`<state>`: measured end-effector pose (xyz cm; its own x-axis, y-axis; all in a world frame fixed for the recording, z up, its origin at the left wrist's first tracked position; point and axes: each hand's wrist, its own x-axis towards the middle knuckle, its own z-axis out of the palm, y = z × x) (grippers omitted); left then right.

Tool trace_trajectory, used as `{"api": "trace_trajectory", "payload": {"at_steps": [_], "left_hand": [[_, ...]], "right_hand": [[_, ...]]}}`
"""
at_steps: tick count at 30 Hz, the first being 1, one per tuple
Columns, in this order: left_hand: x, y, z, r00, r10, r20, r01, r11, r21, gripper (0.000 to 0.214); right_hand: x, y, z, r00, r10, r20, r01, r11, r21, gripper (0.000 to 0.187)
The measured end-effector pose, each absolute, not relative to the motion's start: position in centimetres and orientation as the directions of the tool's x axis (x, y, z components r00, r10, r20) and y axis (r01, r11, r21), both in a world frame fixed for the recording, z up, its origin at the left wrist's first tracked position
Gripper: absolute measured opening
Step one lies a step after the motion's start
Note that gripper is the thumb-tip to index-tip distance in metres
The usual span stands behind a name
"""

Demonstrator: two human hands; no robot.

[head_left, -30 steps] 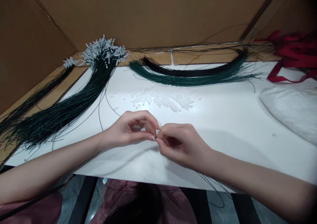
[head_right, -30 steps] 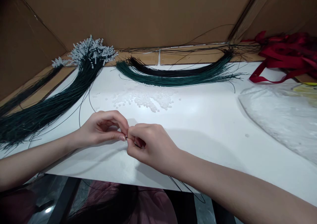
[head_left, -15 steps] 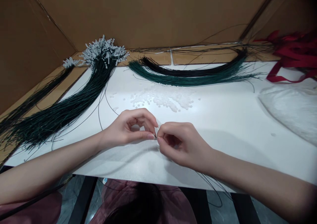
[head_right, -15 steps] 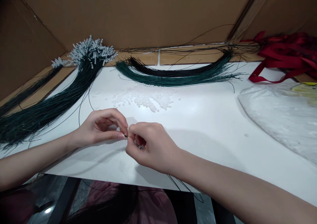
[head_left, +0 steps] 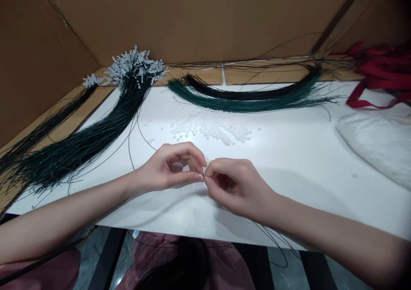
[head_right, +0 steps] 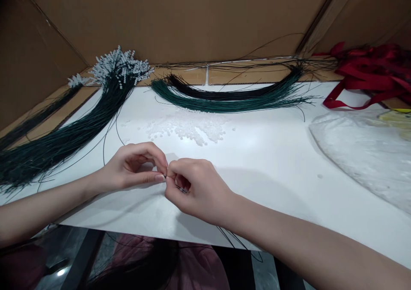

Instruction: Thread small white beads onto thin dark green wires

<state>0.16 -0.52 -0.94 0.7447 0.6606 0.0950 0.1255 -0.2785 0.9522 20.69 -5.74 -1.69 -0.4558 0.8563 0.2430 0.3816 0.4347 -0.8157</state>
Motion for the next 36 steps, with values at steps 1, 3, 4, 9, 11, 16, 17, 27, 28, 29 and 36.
{"api": "trace_trajectory", "payload": {"at_steps": [1, 3, 4, 9, 11, 16, 17, 27, 28, 29, 36], "left_hand": [[0.2, -0.5, -1.0, 0.742, 0.663, 0.099, 0.125, -0.282, 0.951, 0.020], [0.2, -0.5, -1.0, 0.740, 0.665, 0.103, 0.123, -0.283, 0.951, 0.020], [0.2, -0.4, -1.0, 0.741, 0.664, 0.099, 0.123, -0.280, 0.952, 0.020], [0.3, -0.5, -0.9, 0.763, 0.643, 0.065, 0.123, -0.242, 0.962, 0.021], [0.2, -0.5, -0.8, 0.764, 0.642, 0.066, 0.122, -0.244, 0.962, 0.021], [0.0, -0.6, -0.9, 0.728, 0.682, 0.074, 0.158, -0.272, 0.949, 0.020], [-0.1, -0.6, -0.9, 0.724, 0.686, 0.076, 0.158, -0.272, 0.949, 0.021], [0.4, -0.7, -1.0, 0.724, 0.680, 0.115, 0.109, -0.277, 0.955, 0.020], [0.4, -0.6, -1.0, 0.725, 0.678, 0.118, 0.101, -0.274, 0.956, 0.019], [0.3, -0.6, -1.0, 0.722, 0.682, 0.118, 0.094, -0.266, 0.959, 0.019], [0.2, 0.2, -1.5, 0.697, 0.710, 0.102, 0.003, -0.145, 0.989, 0.021]], "right_hand": [[20.7, -5.7, -1.7, -0.456, 0.857, 0.239, 0.383, 0.431, -0.817, 0.015], [20.7, -5.7, -1.7, -0.458, 0.857, 0.237, 0.379, 0.429, -0.820, 0.015], [20.7, -5.7, -1.7, -0.459, 0.855, 0.239, 0.375, 0.431, -0.821, 0.015], [20.7, -5.7, -1.8, -0.459, 0.851, 0.254, 0.369, 0.443, -0.817, 0.016], [20.7, -5.7, -1.7, -0.456, 0.855, 0.248, 0.375, 0.438, -0.817, 0.016], [20.7, -5.6, -1.6, -0.450, 0.862, 0.235, 0.388, 0.426, -0.817, 0.016], [20.7, -5.6, -1.6, -0.448, 0.863, 0.233, 0.387, 0.423, -0.819, 0.016], [20.9, -5.1, -1.4, -0.468, 0.874, 0.133, 0.311, 0.304, -0.900, 0.009], [20.9, -5.0, -1.3, -0.474, 0.873, 0.117, 0.289, 0.279, -0.916, 0.010], [21.0, -4.9, -1.2, -0.476, 0.875, 0.094, 0.269, 0.247, -0.931, 0.010], [21.6, -3.7, -0.8, -0.515, 0.852, -0.091, 0.135, -0.024, -0.991, 0.014]]}}
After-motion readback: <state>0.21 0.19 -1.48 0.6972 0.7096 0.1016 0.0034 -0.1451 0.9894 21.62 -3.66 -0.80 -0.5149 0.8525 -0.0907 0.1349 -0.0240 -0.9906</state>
